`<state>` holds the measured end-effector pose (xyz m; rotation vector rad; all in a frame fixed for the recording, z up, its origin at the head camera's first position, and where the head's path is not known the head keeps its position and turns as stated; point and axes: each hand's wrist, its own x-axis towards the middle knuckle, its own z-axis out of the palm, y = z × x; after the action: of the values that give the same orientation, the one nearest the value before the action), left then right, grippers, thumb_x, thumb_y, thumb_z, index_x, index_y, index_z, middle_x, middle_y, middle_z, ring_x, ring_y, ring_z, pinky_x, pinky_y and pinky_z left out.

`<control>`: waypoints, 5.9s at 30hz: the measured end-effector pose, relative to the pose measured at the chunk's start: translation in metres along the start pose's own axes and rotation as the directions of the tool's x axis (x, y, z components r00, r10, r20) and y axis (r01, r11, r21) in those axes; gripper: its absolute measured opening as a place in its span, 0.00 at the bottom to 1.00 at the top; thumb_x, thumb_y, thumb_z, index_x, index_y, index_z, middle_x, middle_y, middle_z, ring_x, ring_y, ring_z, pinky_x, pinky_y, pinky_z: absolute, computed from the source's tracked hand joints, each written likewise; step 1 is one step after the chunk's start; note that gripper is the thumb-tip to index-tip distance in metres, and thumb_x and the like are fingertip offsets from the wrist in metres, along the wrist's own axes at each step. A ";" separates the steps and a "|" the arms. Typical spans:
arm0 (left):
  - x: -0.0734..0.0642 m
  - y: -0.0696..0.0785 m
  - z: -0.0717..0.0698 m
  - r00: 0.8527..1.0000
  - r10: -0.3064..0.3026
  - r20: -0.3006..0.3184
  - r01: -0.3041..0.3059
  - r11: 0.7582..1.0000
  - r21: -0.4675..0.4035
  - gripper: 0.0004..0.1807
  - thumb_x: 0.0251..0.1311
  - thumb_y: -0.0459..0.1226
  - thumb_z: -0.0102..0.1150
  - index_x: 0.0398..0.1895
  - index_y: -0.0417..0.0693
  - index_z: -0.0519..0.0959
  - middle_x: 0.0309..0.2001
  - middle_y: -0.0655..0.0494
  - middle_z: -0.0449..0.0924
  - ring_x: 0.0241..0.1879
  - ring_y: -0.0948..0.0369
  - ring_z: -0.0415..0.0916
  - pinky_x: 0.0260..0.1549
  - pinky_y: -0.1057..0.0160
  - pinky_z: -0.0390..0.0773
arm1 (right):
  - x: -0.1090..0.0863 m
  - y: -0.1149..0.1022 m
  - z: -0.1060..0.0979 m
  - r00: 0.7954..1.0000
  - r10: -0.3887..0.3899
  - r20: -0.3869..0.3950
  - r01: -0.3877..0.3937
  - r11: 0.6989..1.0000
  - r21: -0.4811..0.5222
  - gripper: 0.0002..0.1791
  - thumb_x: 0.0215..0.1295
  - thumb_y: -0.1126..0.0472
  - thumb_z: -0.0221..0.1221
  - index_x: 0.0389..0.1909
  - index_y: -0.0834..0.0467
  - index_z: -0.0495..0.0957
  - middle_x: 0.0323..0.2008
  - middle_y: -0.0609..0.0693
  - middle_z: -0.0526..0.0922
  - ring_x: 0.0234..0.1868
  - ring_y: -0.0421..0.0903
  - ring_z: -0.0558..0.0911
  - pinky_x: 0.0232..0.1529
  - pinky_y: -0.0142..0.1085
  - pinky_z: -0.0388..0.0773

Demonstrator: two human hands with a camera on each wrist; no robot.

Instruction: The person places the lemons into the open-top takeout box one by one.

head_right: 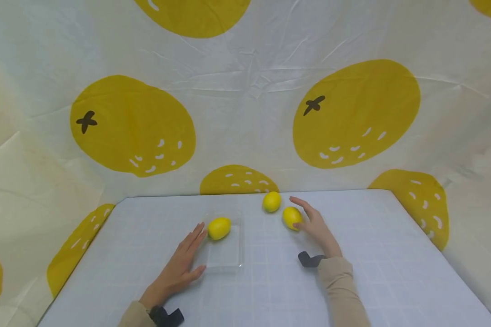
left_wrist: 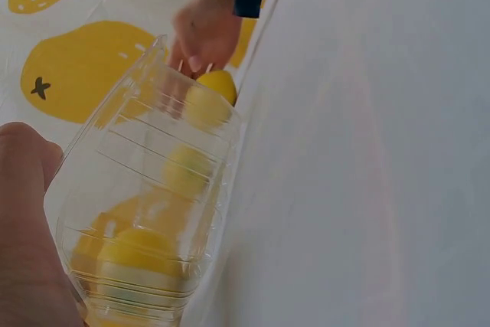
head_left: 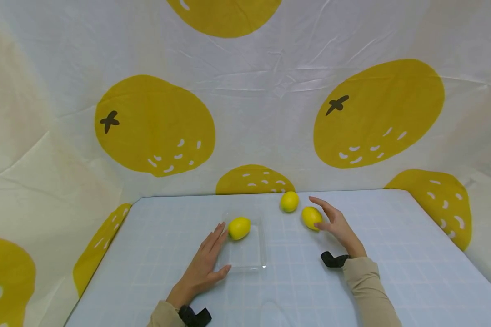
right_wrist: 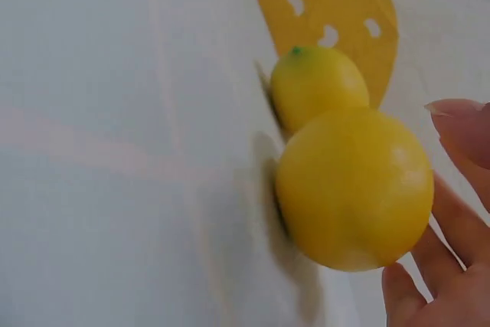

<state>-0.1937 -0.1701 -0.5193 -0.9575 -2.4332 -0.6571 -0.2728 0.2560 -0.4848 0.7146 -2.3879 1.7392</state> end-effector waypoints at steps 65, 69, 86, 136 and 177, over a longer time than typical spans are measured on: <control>0.001 0.000 -0.003 1.000 -0.002 0.004 0.002 1.000 -0.003 0.45 0.57 0.50 0.58 0.74 0.36 0.58 0.76 0.41 0.52 0.75 0.46 0.52 0.66 0.38 0.59 | -0.008 0.008 0.010 0.966 0.153 -0.206 -0.220 0.908 -0.356 0.46 0.46 0.62 0.76 0.66 0.66 0.63 0.61 0.65 0.70 0.55 0.63 0.75 0.55 0.57 0.76; 0.002 0.000 -0.002 1.000 0.004 0.001 -0.004 1.000 -0.004 0.45 0.57 0.50 0.57 0.74 0.35 0.58 0.76 0.40 0.52 0.74 0.45 0.52 0.66 0.38 0.59 | -0.008 0.008 0.012 0.968 0.110 -0.227 -0.185 0.921 -0.343 0.46 0.46 0.63 0.75 0.65 0.67 0.64 0.60 0.65 0.71 0.55 0.63 0.75 0.55 0.57 0.77; 0.002 0.000 -0.002 1.000 -0.008 0.007 0.008 1.000 -0.002 0.45 0.56 0.49 0.59 0.75 0.36 0.58 0.77 0.41 0.51 0.75 0.46 0.51 0.67 0.39 0.58 | 0.002 0.002 0.028 0.964 0.063 -0.259 -0.055 0.998 0.039 0.40 0.52 0.74 0.70 0.67 0.68 0.64 0.65 0.65 0.69 0.53 0.40 0.75 0.53 0.21 0.73; 0.002 0.002 -0.004 1.000 -0.010 0.009 0.010 1.000 -0.022 0.45 0.57 0.49 0.57 0.75 0.37 0.58 0.76 0.41 0.52 0.74 0.46 0.52 0.66 0.39 0.59 | 0.017 -0.051 0.153 0.957 -0.290 -0.023 0.290 0.957 0.000 0.39 0.43 0.66 0.76 0.61 0.58 0.73 0.58 0.53 0.77 0.59 0.52 0.76 0.62 0.44 0.75; 0.002 0.000 -0.002 1.000 0.010 0.005 -0.010 1.000 -0.029 0.46 0.56 0.48 0.59 0.75 0.36 0.56 0.76 0.40 0.52 0.74 0.45 0.52 0.73 0.50 0.49 | 0.018 -0.086 0.163 0.949 -0.162 0.271 0.294 0.766 -0.571 0.29 0.45 0.56 0.76 0.50 0.57 0.80 0.49 0.54 0.75 0.55 0.57 0.73 0.69 0.61 0.55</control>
<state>-0.1944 -0.1702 -0.5168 -0.9836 -2.4277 -0.6885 -0.2217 0.0800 -0.4587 1.0503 -2.6195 0.7427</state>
